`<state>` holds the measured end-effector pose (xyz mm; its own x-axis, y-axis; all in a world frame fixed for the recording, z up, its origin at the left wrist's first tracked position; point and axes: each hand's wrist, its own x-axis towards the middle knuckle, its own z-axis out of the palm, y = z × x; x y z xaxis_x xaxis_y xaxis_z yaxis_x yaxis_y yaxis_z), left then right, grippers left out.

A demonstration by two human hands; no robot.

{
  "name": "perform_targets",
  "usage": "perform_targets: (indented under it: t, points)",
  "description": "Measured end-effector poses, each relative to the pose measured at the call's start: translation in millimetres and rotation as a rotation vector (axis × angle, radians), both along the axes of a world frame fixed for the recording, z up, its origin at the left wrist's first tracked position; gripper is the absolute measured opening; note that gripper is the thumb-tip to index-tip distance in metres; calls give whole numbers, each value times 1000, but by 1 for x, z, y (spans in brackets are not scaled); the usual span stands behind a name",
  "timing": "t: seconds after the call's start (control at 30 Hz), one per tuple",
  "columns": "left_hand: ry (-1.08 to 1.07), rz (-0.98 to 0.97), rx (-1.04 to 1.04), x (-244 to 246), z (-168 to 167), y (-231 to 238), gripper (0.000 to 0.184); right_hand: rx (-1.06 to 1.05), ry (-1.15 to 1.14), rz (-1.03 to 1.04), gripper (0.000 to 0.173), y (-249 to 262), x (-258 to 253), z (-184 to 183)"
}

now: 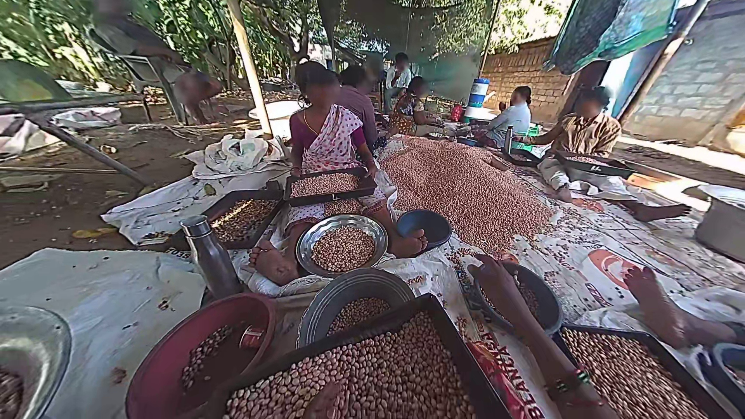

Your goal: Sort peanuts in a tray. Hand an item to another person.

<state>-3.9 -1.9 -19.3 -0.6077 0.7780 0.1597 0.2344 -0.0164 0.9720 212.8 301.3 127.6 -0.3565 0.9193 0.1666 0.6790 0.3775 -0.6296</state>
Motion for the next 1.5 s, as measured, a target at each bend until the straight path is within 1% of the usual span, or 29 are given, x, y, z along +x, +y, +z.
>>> perform_targets:
  t: [0.07, 0.13, 0.23, 0.3, 0.33, 0.4, 0.43, 0.47, 0.5, 0.53, 0.57, 0.6, 0.67, 0.7, 0.73, 0.77, 0.9, 0.97, 1.13, 1.27, 1.33, 1.4, 1.43, 1.5]
  points:
    - [-45, 5, 1, 0, 0, 1, 42, -113, -15, 203, 44, -24, -26, -3]
    - [-72, 46, 9, 0, -3, 1, 41, -178, -74, 438, 38, -44, -62, -18]
    - [-76, 131, 12, 1, 0, -2, 40, -256, -318, 709, 40, -73, -119, -54]
    - [-98, 132, 5, -1, 5, -5, 39, -264, -480, 870, 44, -101, -141, -85]
    - [-100, 133, 15, -3, 5, -5, 38, -266, -528, 943, 46, -119, -144, -99]
    - [-101, 143, 23, -1, 10, -7, 38, -300, -615, 1083, 54, -160, -130, -105]
    - [-105, 149, 22, 0, 12, -7, 37, -305, -664, 1158, 52, -174, -117, -101]
    - [-113, 150, 27, 1, 15, -7, 36, -281, -683, 1230, 47, -181, -103, -93]
    - [-123, 141, 33, 2, 17, -6, 35, -273, -673, 1271, 41, -180, -91, -82]
    - [-138, 128, 36, 2, 18, -6, 35, -301, -653, 1244, 36, -172, -81, -69]
    - [-161, 118, 40, 3, 20, -6, 35, -341, -639, 1164, 33, -154, -74, -61]
    - [-188, 117, 41, 4, 22, -6, 35, -344, -659, 1023, 32, -134, -69, -55]
    - [-223, 115, 38, 6, 25, -4, 33, -274, -717, 673, 34, -94, -62, -45]
    - [-228, 109, 36, 6, 26, -5, 33, -240, -698, 535, 34, -78, -59, -43]
    - [-228, 106, 34, 6, 26, -5, 33, -209, -667, 455, 35, -66, -56, -42]
    - [-227, 105, 31, 5, 26, -5, 33, -186, -651, 430, 35, -60, -55, -43]
    - [-228, 122, 14, 6, 27, -5, 33, -135, -753, 451, 35, -60, -69, -43]
    - [-229, 128, 1, 6, 27, -4, 33, -106, -777, 467, 34, -55, -79, -48]
    - [-256, 158, -4, 4, 22, -4, 32, -54, -939, 554, 32, -50, -98, -73]
    - [-280, 127, 4, 2, 20, -4, 32, -47, -972, 528, 32, -48, -101, -78]
    - [-344, 122, 36, 1, 17, -4, 30, -85, -908, 515, 32, -55, -104, -73]
    - [-484, 103, 56, 0, 16, -1, 26, -89, -746, 593, 31, -77, -111, -56]
    - [-572, 86, 31, -1, 17, 1, 28, -84, -638, 693, 31, -93, -115, -47]
    - [-681, 56, -37, -2, 19, 3, 37, -114, -507, 956, 32, -126, -127, -31]
